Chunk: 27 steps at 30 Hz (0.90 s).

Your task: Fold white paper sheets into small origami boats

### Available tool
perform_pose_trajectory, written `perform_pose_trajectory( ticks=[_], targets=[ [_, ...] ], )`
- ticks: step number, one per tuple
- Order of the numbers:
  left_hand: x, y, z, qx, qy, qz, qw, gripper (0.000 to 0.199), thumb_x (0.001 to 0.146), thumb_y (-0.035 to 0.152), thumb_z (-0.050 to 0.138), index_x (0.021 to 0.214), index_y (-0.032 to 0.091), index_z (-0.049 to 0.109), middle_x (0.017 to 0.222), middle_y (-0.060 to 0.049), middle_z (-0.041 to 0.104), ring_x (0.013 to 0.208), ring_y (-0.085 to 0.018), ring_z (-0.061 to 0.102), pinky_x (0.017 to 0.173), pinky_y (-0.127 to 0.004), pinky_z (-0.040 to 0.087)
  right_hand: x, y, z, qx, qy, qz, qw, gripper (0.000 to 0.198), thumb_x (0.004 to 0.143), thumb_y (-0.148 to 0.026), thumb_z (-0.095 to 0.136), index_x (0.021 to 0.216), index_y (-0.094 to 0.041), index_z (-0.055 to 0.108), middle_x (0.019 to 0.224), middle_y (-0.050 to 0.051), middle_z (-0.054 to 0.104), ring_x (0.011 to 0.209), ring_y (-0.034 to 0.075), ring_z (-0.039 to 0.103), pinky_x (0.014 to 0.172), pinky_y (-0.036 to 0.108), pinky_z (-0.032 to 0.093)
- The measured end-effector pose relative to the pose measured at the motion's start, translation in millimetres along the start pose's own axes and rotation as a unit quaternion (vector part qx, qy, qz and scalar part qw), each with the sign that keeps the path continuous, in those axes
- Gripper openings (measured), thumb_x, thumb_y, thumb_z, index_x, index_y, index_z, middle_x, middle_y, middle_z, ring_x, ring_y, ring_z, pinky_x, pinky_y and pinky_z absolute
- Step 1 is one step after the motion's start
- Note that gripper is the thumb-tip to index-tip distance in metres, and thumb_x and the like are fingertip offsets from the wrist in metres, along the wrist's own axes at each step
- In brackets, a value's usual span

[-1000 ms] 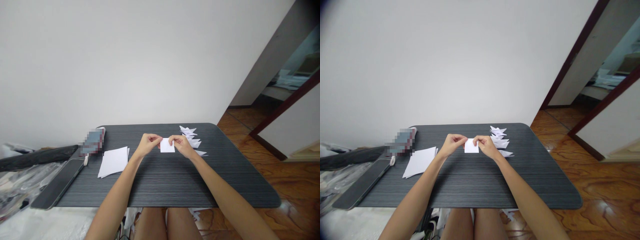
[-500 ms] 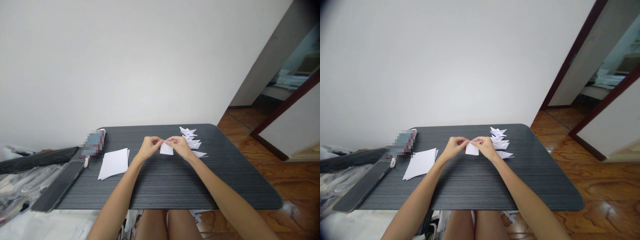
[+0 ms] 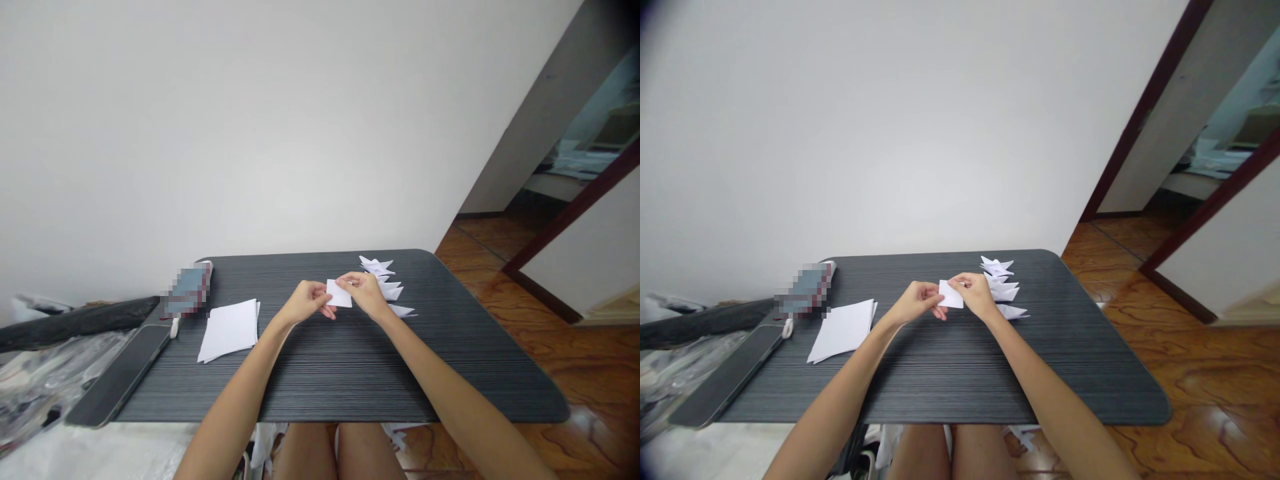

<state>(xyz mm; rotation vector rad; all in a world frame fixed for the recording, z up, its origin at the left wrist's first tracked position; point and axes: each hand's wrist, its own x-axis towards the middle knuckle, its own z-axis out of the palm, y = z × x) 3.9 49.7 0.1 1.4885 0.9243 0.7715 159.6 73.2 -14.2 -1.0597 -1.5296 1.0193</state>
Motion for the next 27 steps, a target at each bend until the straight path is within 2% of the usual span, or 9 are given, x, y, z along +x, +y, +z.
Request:
perform_pose_trajectory(
  ticks=[2, 5, 8, 11, 13, 16, 20, 23, 27],
  targets=[
    [-1, 1, -1, 0.052, 0.024, 0.014, 0.998, 0.030, 0.073, 0.037, 0.053, 0.070, 0.008, 0.053, 0.056, -0.005, 0.060, 0.050, -0.013, 0.060, 0.047, -0.020, 0.044, -1, 0, 1, 0.005, -0.012, -0.001, 1.000, 0.021, 0.064, -0.033, 0.060, 0.067, -0.012, 0.064, 0.065, 0.006, 0.066, 0.056, 0.015, 0.058, 0.051, 0.024, 0.043],
    [-3, 2, -2, 0.185, 0.112, 0.074, 0.973, 0.037, 0.076, 0.042, 0.047, 0.055, 0.011, 0.049, 0.044, 0.001, 0.052, 0.044, -0.009, 0.053, 0.041, -0.016, 0.034, -5, 1, 5, -0.002, -0.038, -0.002, 0.999, 0.021, 0.064, -0.033, 0.061, 0.067, -0.013, 0.064, 0.064, 0.006, 0.066, 0.057, 0.016, 0.058, 0.052, 0.025, 0.044],
    [-5, 1, -3, 0.229, 0.122, 0.082, 0.962, 0.042, 0.079, 0.043, 0.040, 0.052, 0.012, 0.049, 0.038, 0.002, 0.050, 0.039, -0.008, 0.049, 0.038, -0.017, 0.030, -7, 1, 7, 0.019, -0.079, 0.014, 0.997, 0.023, 0.067, -0.034, 0.057, 0.071, -0.013, 0.064, 0.064, 0.005, 0.066, 0.056, 0.016, 0.058, 0.051, 0.026, 0.044],
    [-5, -2, -3, 0.184, 0.108, 0.066, 0.975, 0.043, 0.081, 0.044, 0.036, 0.054, 0.013, 0.048, 0.035, 0.003, 0.048, 0.035, -0.008, 0.048, 0.035, -0.017, 0.028, -7, -2, 6, 0.044, -0.107, 0.020, 0.993, 0.025, 0.071, -0.034, 0.052, 0.076, -0.013, 0.065, 0.065, 0.005, 0.066, 0.057, 0.015, 0.058, 0.052, 0.026, 0.044],
    [-3, -6, -3, 0.134, 0.111, 0.061, 0.983, 0.043, 0.081, 0.045, 0.035, 0.055, 0.013, 0.046, 0.035, 0.003, 0.048, 0.029, -0.006, 0.044, 0.031, -0.016, 0.025, -5, -3, 5, 0.040, -0.100, 0.018, 0.994, 0.025, 0.072, -0.032, 0.051, 0.076, -0.012, 0.065, 0.066, 0.005, 0.065, 0.057, 0.015, 0.057, 0.053, 0.025, 0.044],
    [1, -12, 1, 0.049, 0.090, 0.041, 0.994, 0.038, 0.080, 0.046, 0.038, 0.064, 0.012, 0.046, 0.038, 0.003, 0.051, 0.024, -0.006, 0.042, 0.027, -0.016, 0.022, -4, -1, 4, 0.005, -0.046, 0.000, 0.999, 0.023, 0.072, -0.030, 0.049, 0.073, -0.012, 0.064, 0.067, 0.006, 0.065, 0.059, 0.015, 0.057, 0.053, 0.026, 0.043],
    [3, -14, 6, -0.038, 0.015, 0.019, 0.999, 0.034, 0.076, 0.041, 0.049, 0.088, 0.009, 0.047, 0.045, 0.000, 0.057, 0.032, -0.010, 0.052, 0.030, -0.016, 0.032, -5, 4, 5, -0.061, 0.031, -0.049, 0.996, 0.022, 0.073, -0.027, 0.046, 0.074, -0.013, 0.063, 0.070, 0.007, 0.065, 0.063, 0.018, 0.058, 0.056, 0.028, 0.043],
    [1, -10, 5, -0.045, 0.006, 0.022, 0.999, 0.035, 0.075, 0.038, 0.051, 0.092, 0.007, 0.049, 0.039, 0.004, 0.052, 0.025, -0.007, 0.043, 0.028, -0.014, 0.027, -5, 6, 5, -0.078, 0.050, -0.061, 0.994, 0.023, 0.075, -0.027, 0.044, 0.074, -0.014, 0.062, 0.069, 0.007, 0.064, 0.064, 0.018, 0.058, 0.058, 0.029, 0.043],
    [-2, -5, -6, -0.009, 0.040, 0.020, 0.999, 0.036, 0.074, 0.036, 0.053, 0.095, 0.007, 0.050, 0.035, 0.008, 0.046, 0.022, -0.004, 0.036, 0.027, -0.013, 0.021, -1, 8, 1, -0.062, 0.086, -0.049, 0.993, 0.023, 0.075, -0.029, 0.045, 0.073, -0.014, 0.062, 0.071, 0.008, 0.064, 0.066, 0.019, 0.058, 0.059, 0.029, 0.044]
  ],
)
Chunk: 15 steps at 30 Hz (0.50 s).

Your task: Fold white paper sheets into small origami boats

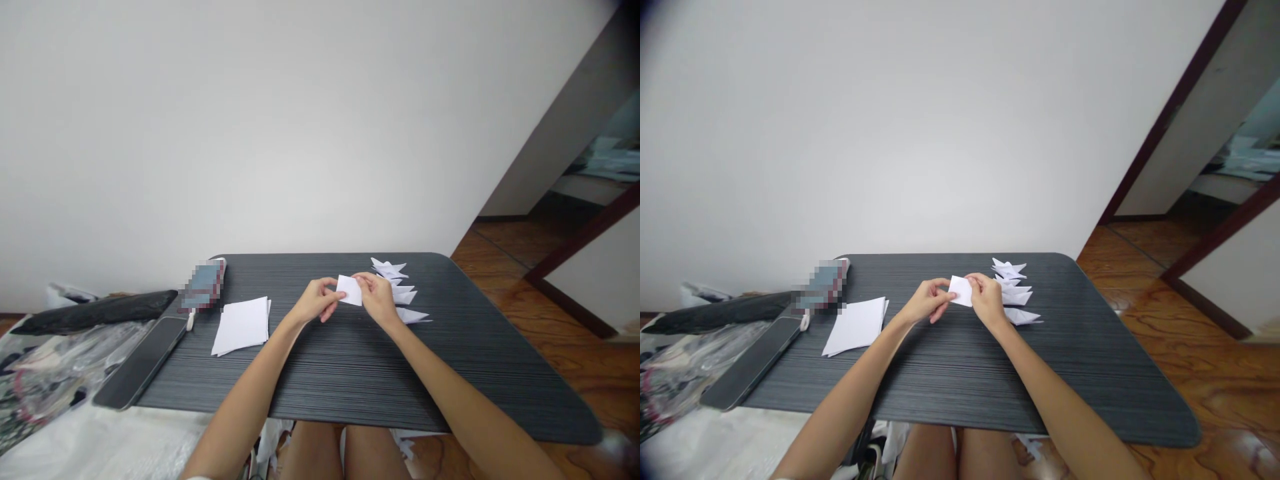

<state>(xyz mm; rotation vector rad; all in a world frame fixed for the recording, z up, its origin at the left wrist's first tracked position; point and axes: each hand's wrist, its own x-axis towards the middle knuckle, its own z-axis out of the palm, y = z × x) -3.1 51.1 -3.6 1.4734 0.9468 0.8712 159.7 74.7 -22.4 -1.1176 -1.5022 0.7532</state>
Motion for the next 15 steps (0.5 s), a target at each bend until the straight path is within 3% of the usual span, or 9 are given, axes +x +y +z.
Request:
perform_pose_trajectory(
  ticks=[3, 5, 8, 15],
  targets=[
    [1, 4, -9, 0.018, 0.048, 0.033, 0.998, 0.040, 0.078, 0.037, 0.046, 0.105, 0.007, 0.048, 0.040, 0.005, 0.050, 0.030, -0.006, 0.046, 0.030, -0.013, 0.027, 3, 0, -3, 0.040, 0.015, 0.021, 0.999, 0.022, 0.073, -0.031, 0.047, 0.073, -0.014, 0.061, 0.073, 0.008, 0.065, 0.068, 0.019, 0.059, 0.059, 0.029, 0.044],
    [2, 6, -11, 0.012, 0.059, 0.063, 0.996, 0.044, 0.078, 0.035, 0.047, 0.114, 0.009, 0.045, 0.059, -0.001, 0.059, 0.044, -0.008, 0.055, 0.036, -0.014, 0.036, 3, -3, -2, 0.077, -0.047, 0.040, 0.995, 0.022, 0.072, -0.032, 0.049, 0.074, -0.014, 0.060, 0.070, 0.007, 0.065, 0.064, 0.018, 0.059, 0.056, 0.028, 0.043],
    [1, 8, -9, 0.010, 0.040, 0.084, 0.996, 0.042, 0.075, 0.034, 0.051, 0.112, 0.012, 0.051, 0.083, -0.006, 0.062, 0.054, -0.008, 0.056, 0.047, -0.019, 0.045, -2, -9, 1, 0.128, -0.113, 0.067, 0.983, 0.024, 0.070, -0.035, 0.052, 0.078, -0.014, 0.060, 0.067, 0.005, 0.064, 0.056, 0.015, 0.056, 0.049, 0.025, 0.042],
    [-3, 12, -5, -0.007, -0.002, 0.083, 0.997, 0.040, 0.072, 0.032, 0.057, 0.105, 0.010, 0.058, 0.076, -0.005, 0.063, 0.052, -0.009, 0.055, 0.058, -0.025, 0.047, -4, -12, 2, 0.236, -0.133, 0.170, 0.947, 0.030, 0.065, -0.041, 0.057, 0.082, -0.016, 0.057, 0.064, 0.003, 0.063, 0.043, 0.011, 0.050, 0.035, 0.021, 0.036]
  ],
)
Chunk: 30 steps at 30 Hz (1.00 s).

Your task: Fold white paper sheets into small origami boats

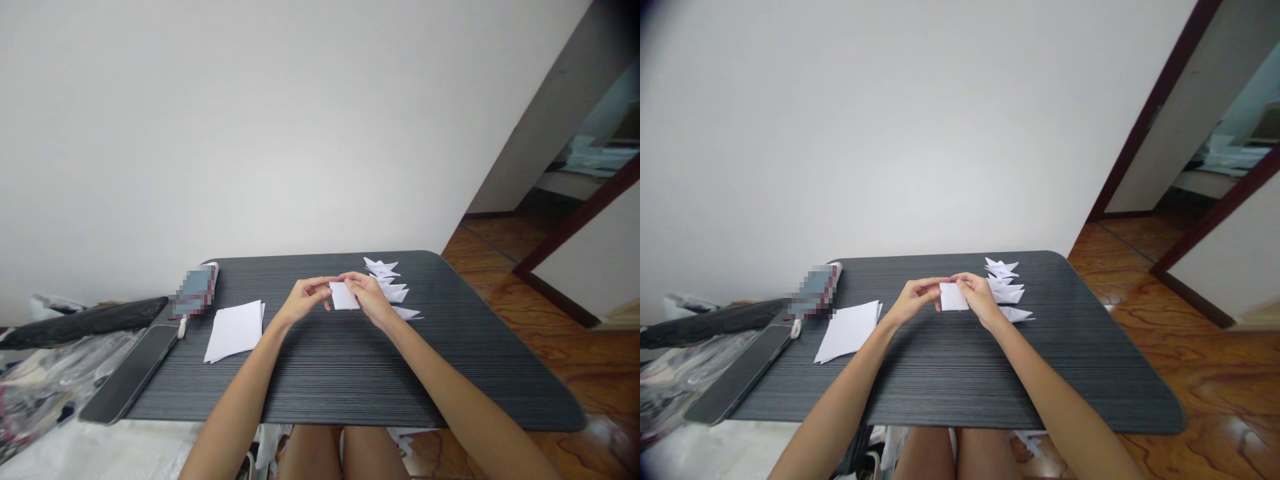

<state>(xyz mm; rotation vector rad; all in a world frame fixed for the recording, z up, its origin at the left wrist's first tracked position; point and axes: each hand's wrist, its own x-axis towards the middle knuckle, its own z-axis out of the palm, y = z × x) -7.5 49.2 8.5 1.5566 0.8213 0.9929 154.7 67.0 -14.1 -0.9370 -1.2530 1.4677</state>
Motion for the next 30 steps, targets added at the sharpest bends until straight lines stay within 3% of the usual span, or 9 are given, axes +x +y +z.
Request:
perform_pose_trajectory(
  ticks=[6, 12, 16, 19, 22, 27, 30],
  targets=[
    [0, -1, 0, -0.003, -0.009, -0.005, 1.000, 0.039, 0.070, 0.031, 0.059, 0.103, 0.011, 0.056, 0.074, -0.005, 0.062, 0.053, -0.010, 0.056, 0.059, -0.026, 0.047, -1, -5, -1, 0.025, -0.010, 0.013, 1.000, 0.026, 0.065, -0.038, 0.058, 0.078, -0.016, 0.059, 0.067, 0.003, 0.063, 0.049, 0.011, 0.053, 0.041, 0.020, 0.037],
    [1, -6, 0, 0.023, 0.052, 0.017, 0.998, 0.024, 0.068, 0.031, 0.061, 0.079, 0.010, 0.059, 0.070, -0.004, 0.062, 0.055, -0.011, 0.058, 0.059, -0.025, 0.049, -2, -8, -2, -0.039, -0.025, -0.017, 0.999, 0.023, 0.068, -0.037, 0.056, 0.082, -0.018, 0.056, 0.058, -0.001, 0.059, 0.043, 0.009, 0.048, 0.041, 0.020, 0.034],
    [2, -8, -3, 0.049, 0.090, 0.034, 0.994, 0.022, 0.068, 0.030, 0.060, 0.078, 0.010, 0.061, 0.075, -0.006, 0.065, 0.055, -0.011, 0.059, 0.059, -0.025, 0.049, -4, -16, -6, -0.110, -0.061, -0.118, 0.985, 0.020, 0.074, -0.035, 0.051, 0.083, -0.018, 0.058, 0.079, 0.003, 0.061, 0.071, 0.013, 0.056, 0.062, 0.024, 0.043],
    [3, -10, -4, 0.063, 0.130, 0.048, 0.988, 0.022, 0.068, 0.030, 0.060, 0.078, 0.010, 0.062, 0.075, -0.006, 0.066, 0.059, -0.013, 0.060, 0.061, -0.026, 0.050, -4, -19, -8, -0.155, -0.103, -0.171, 0.968, 0.025, 0.067, -0.031, 0.060, 0.089, -0.020, 0.060, 0.101, 0.005, 0.055, 0.095, 0.017, 0.053, 0.081, 0.028, 0.040],
    [3, -11, -2, 0.078, 0.156, 0.058, 0.983, 0.020, 0.068, 0.029, 0.060, 0.077, 0.011, 0.064, 0.074, -0.006, 0.067, 0.062, -0.014, 0.062, 0.065, -0.027, 0.050, -2, -15, -8, -0.180, -0.054, -0.199, 0.962, 0.021, 0.061, -0.028, 0.066, 0.080, -0.019, 0.063, 0.106, 0.006, 0.053, 0.107, 0.020, 0.046, 0.090, 0.031, 0.034],
    [1, -9, 5, 0.122, 0.177, 0.073, 0.974, 0.019, 0.069, 0.028, 0.060, 0.077, 0.012, 0.065, 0.077, -0.007, 0.067, 0.068, -0.017, 0.063, 0.069, -0.029, 0.051, 2, -6, -3, -0.036, 0.002, -0.117, 0.993, 0.018, 0.064, -0.033, 0.063, 0.071, -0.016, 0.062, 0.084, 0.006, 0.062, 0.080, 0.018, 0.057, 0.075, 0.031, 0.043],
    [0, -8, 9, 0.140, 0.174, 0.088, 0.971, 0.018, 0.072, 0.028, 0.056, 0.079, 0.012, 0.063, 0.078, -0.007, 0.067, 0.069, -0.016, 0.063, 0.068, -0.028, 0.051, 2, -4, -1, 0.039, 0.025, -0.093, 0.995, 0.020, 0.062, -0.033, 0.065, 0.070, -0.015, 0.063, 0.076, 0.004, 0.064, 0.068, 0.015, 0.058, 0.067, 0.028, 0.045]
  ],
)
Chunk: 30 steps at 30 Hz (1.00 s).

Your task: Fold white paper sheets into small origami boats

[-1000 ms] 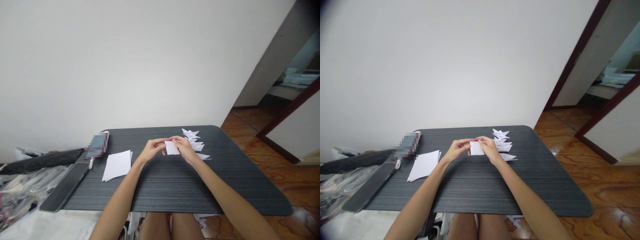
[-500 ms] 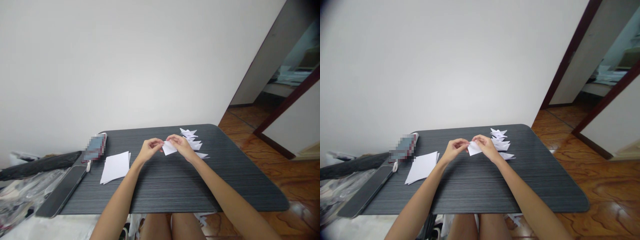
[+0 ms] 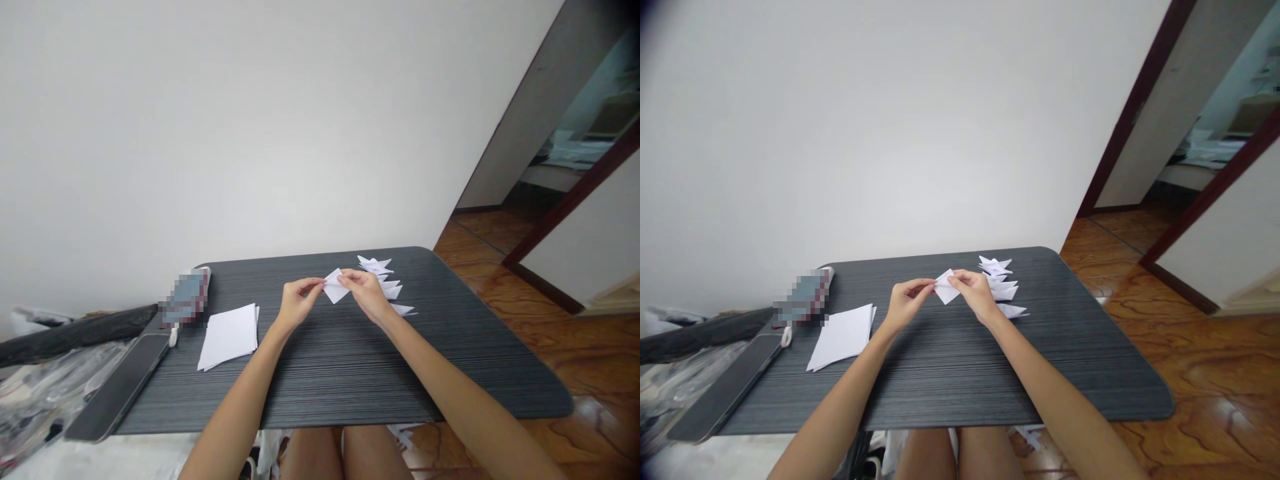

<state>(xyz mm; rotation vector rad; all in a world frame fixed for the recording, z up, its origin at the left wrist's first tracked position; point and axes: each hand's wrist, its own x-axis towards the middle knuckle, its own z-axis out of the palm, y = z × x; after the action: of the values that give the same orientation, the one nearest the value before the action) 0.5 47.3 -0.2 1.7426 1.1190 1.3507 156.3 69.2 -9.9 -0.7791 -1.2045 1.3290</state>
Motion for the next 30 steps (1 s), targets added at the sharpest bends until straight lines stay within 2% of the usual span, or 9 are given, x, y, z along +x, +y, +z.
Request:
perform_pose_trajectory(
  ticks=[6, 16, 20, 24, 30],
  targets=[
    [-2, 1, 4, -0.035, -0.019, 0.007, 0.999, 0.021, 0.077, 0.026, 0.051, 0.091, 0.011, 0.055, 0.071, -0.005, 0.065, 0.064, -0.014, 0.063, 0.065, -0.026, 0.051, 1, 0, 0, -0.022, 0.062, -0.021, 0.998, 0.021, 0.059, -0.032, 0.067, 0.069, -0.014, 0.061, 0.069, 0.003, 0.064, 0.064, 0.014, 0.058, 0.063, 0.027, 0.046],
    [0, 11, 7, -0.092, -0.022, -0.050, 0.994, 0.019, 0.075, 0.025, 0.052, 0.082, 0.009, 0.058, 0.068, -0.005, 0.065, 0.061, -0.015, 0.063, 0.064, -0.028, 0.052, -4, -4, 4, -0.066, 0.088, -0.083, 0.990, 0.018, 0.064, -0.030, 0.064, 0.067, -0.015, 0.055, 0.069, 0.002, 0.060, 0.066, 0.013, 0.057, 0.064, 0.027, 0.046],
    [0, 10, 5, -0.049, -0.034, -0.023, 0.998, 0.020, 0.075, 0.027, 0.052, 0.081, 0.009, 0.059, 0.067, -0.006, 0.065, 0.061, -0.016, 0.064, 0.062, -0.027, 0.052, -4, -4, 5, -0.063, 0.072, -0.101, 0.990, 0.017, 0.066, -0.029, 0.063, 0.066, -0.015, 0.052, 0.072, 0.003, 0.059, 0.067, 0.013, 0.056, 0.065, 0.027, 0.045],
    [-2, 10, 2, 0.039, -0.045, 0.036, 0.998, 0.020, 0.077, 0.027, 0.051, 0.079, 0.011, 0.062, 0.068, -0.006, 0.066, 0.061, -0.015, 0.064, 0.062, -0.025, 0.052, -5, -4, 5, -0.062, 0.059, -0.115, 0.990, 0.018, 0.067, -0.029, 0.062, 0.064, -0.016, 0.050, 0.074, 0.003, 0.058, 0.069, 0.013, 0.055, 0.068, 0.027, 0.045],
    [-5, 12, 2, 0.102, -0.040, 0.077, 0.991, 0.020, 0.078, 0.026, 0.049, 0.074, 0.012, 0.063, 0.065, -0.006, 0.067, 0.058, -0.014, 0.063, 0.059, -0.023, 0.052, -3, -1, 5, -0.008, 0.058, -0.091, 0.994, 0.019, 0.064, -0.027, 0.064, 0.064, -0.016, 0.049, 0.076, 0.002, 0.059, 0.071, 0.012, 0.056, 0.069, 0.027, 0.044]
  ],
)
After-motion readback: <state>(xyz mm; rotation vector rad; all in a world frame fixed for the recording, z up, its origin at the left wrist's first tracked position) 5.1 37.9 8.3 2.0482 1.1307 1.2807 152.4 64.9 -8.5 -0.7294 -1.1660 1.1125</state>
